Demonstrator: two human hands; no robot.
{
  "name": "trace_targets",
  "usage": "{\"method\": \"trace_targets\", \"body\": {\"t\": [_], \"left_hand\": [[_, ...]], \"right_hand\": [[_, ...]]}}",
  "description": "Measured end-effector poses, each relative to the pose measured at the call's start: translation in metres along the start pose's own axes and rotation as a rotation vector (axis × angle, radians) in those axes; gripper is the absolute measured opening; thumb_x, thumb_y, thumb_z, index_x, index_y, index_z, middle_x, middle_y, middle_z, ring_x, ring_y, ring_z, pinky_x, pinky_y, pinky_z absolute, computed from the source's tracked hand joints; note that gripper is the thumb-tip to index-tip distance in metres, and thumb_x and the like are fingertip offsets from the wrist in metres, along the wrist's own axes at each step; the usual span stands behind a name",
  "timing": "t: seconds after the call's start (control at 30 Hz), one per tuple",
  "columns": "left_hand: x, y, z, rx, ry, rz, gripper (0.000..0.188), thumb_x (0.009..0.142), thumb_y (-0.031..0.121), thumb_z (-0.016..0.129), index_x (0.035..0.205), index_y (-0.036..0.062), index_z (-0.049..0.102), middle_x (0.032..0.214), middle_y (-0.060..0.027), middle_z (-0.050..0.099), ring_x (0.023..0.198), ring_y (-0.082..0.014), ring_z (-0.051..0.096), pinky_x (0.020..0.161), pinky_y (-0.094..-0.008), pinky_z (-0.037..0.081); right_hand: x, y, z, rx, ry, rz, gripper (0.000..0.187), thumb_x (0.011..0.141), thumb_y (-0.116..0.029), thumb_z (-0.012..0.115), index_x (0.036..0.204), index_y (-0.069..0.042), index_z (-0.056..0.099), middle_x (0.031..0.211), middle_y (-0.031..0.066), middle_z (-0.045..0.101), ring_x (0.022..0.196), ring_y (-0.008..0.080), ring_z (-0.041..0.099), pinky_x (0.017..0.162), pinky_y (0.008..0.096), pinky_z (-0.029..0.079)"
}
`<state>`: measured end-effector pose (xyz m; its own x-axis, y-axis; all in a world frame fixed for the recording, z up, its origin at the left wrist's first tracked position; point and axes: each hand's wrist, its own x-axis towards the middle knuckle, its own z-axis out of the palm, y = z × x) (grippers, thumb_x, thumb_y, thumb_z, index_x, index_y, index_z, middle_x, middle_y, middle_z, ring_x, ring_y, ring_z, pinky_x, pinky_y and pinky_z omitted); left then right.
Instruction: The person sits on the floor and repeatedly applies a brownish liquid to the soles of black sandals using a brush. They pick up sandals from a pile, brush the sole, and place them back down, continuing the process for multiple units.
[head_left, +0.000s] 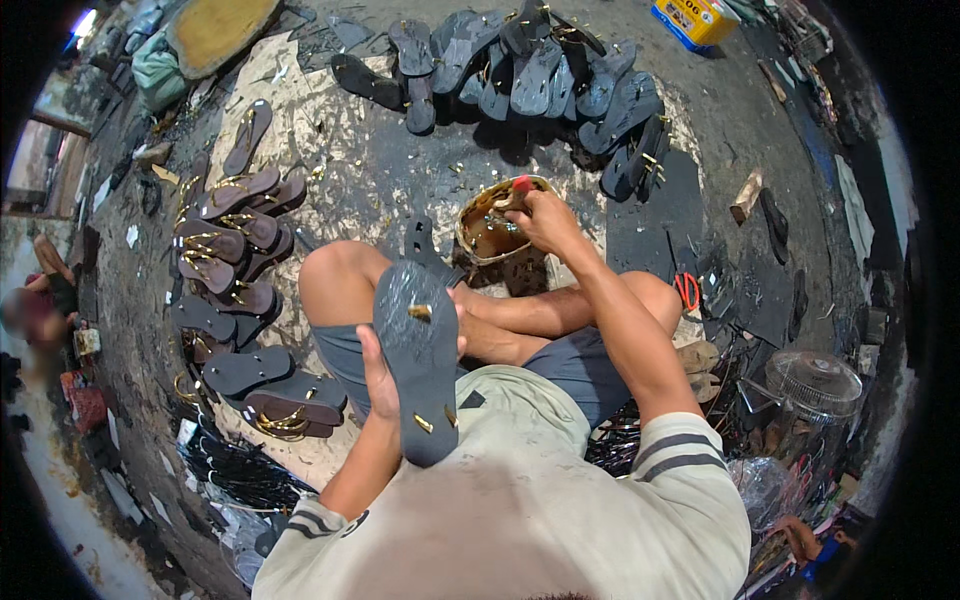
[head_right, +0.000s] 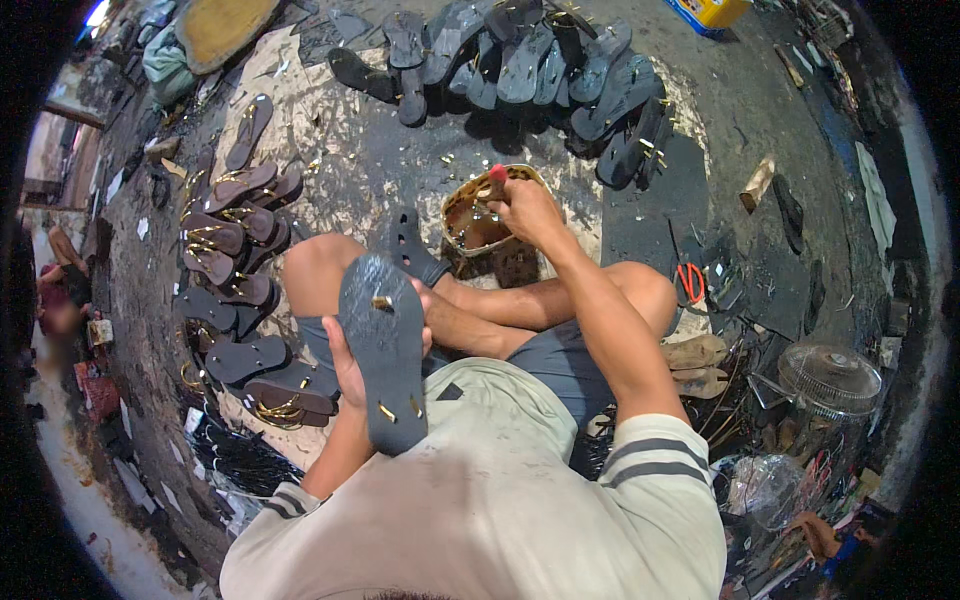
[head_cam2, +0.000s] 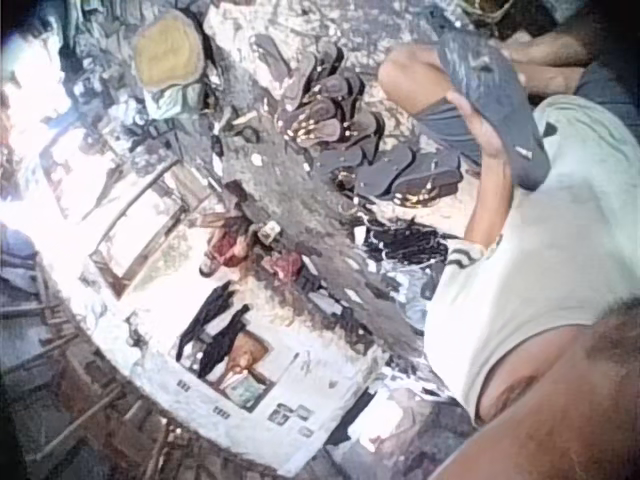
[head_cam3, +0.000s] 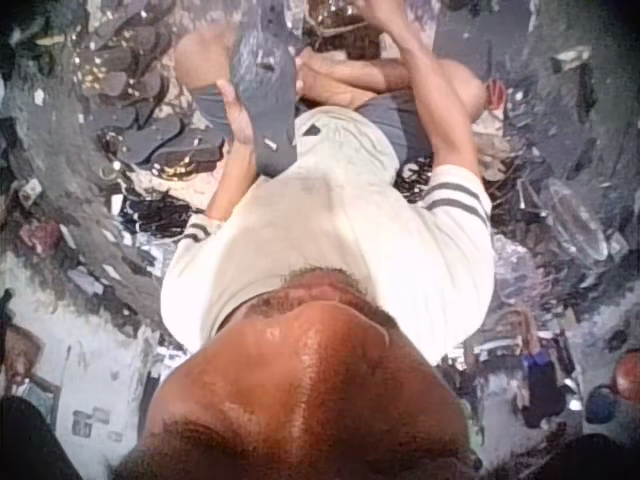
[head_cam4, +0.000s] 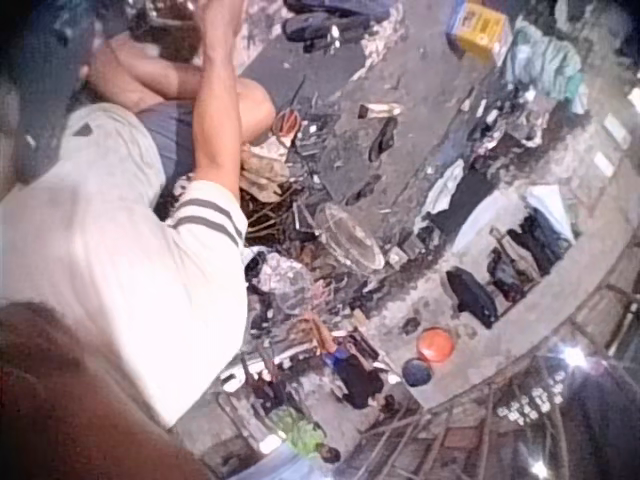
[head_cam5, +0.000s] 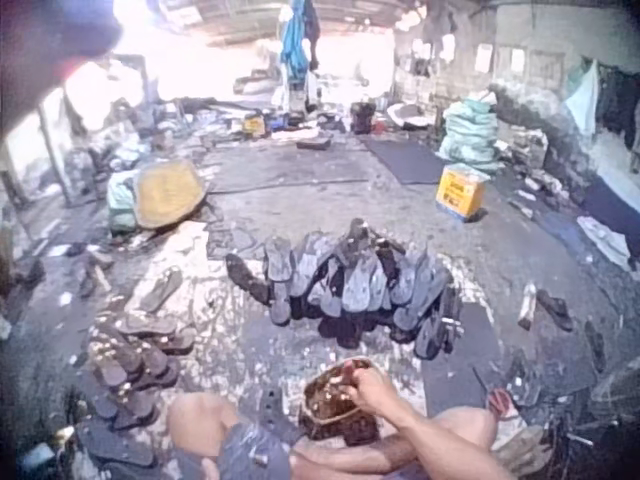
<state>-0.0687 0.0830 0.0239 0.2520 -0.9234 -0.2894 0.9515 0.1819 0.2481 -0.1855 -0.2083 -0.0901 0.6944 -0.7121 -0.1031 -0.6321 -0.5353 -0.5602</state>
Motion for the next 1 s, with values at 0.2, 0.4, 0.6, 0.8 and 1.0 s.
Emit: {"method": "trace_targets", "body": {"t": [0.2,0.4,0.6,0.8,1.0], "left_hand": [[-0.053,-0.009,-0.029,0.242,0.053,-0.132,0.087,0.095,0.068,0.042,0.152,0.0036,0.027,0.147,-0.0195,0.043,0.127,-0.0311,0.053,0.1,-0.0429,0.051],[0.024,0.0,-0.028,0.121,0.099,-0.018,0.088,0.093,0.068,0.046,0.147,-0.0004,0.033,0.131,-0.0249,0.055,0.092,-0.0296,0.067,0.072,-0.0363,0.06],[0.117,0.027,0.005,0.297,-0.044,0.177,0.077,0.095,0.067,0.043,0.136,0.0023,0.048,0.118,-0.0121,0.062,0.087,-0.0186,0.065,0.071,-0.029,0.057],[0.139,-0.003,0.045,0.335,-0.085,0.336,0.074,0.097,0.064,0.043,0.137,0.002,0.047,0.125,-0.0114,0.06,0.106,-0.0214,0.062,0.09,-0.035,0.054],[0.142,0.032,0.039,0.125,-0.262,0.159,0.071,0.098,0.064,0.04,0.132,0.0028,0.051,0.118,-0.0111,0.064,0.104,-0.0211,0.065,0.081,-0.0372,0.059]], "right_hand": [[-0.003,-0.012,-0.025,-0.125,0.208,-0.162,0.027,0.086,-0.024,0.074,0.106,-0.007,0.073,0.098,0.0146,0.071,0.088,0.031,0.067,0.081,0.0405,0.052],[-0.06,0.044,-0.098,-0.423,0.015,0.059,0.024,0.083,-0.027,0.076,0.1,-0.01,0.073,0.101,0.0147,0.072,0.09,0.0295,0.068,0.079,0.0441,0.052],[-0.069,-0.055,-0.151,0.735,0.565,0.09,0.038,0.094,-0.034,0.07,0.097,0.004,0.071,0.086,0.003,0.07,0.074,0.0081,0.059,0.066,0.0262,0.048],[-0.083,-0.14,-0.037,0.764,0.488,-0.141,0.038,0.087,-0.023,0.074,0.113,0.002,0.065,0.108,0.0149,0.067,0.1,0.0263,0.064,0.088,0.0357,0.049],[-0.105,-0.156,-0.039,0.718,0.426,-0.429,0.034,0.08,-0.01,0.077,0.112,-0.005,0.067,0.103,0.0124,0.067,0.099,0.0299,0.063,0.087,0.043,0.049]]}}
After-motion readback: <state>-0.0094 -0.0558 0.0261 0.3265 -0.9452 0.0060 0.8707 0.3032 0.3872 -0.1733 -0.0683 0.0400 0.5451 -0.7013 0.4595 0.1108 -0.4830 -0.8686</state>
